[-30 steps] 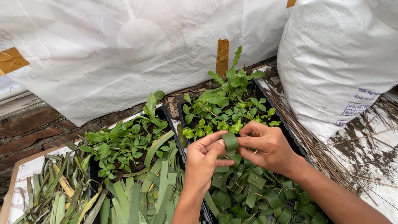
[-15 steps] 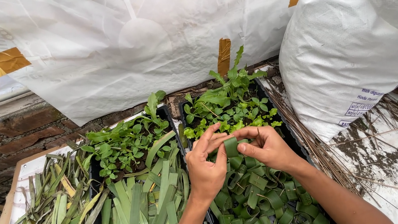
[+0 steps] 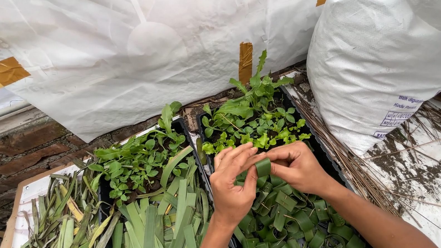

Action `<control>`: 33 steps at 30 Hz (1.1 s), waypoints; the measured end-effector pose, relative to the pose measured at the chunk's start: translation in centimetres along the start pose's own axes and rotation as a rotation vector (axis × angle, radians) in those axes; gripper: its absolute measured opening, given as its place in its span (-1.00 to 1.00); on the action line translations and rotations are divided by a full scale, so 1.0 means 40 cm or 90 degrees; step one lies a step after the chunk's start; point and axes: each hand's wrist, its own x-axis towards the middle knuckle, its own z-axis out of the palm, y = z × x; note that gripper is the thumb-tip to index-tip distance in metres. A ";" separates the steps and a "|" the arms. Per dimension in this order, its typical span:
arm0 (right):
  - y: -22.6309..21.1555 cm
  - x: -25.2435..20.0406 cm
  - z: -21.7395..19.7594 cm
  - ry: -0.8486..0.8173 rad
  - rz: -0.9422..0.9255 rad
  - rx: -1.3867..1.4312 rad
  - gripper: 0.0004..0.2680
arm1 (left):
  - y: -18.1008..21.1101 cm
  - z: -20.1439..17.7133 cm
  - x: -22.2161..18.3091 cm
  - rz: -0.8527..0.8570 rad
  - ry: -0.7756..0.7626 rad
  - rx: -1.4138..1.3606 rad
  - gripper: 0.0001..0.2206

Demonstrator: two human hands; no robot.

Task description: A person is seen folding small green leaves and threading them onto a thin wooden stick to prepare them for use as wrappers.

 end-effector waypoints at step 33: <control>-0.008 0.001 -0.022 -0.016 0.176 0.094 -0.88 | 0.019 -0.069 0.041 -0.116 -0.228 0.029 -0.78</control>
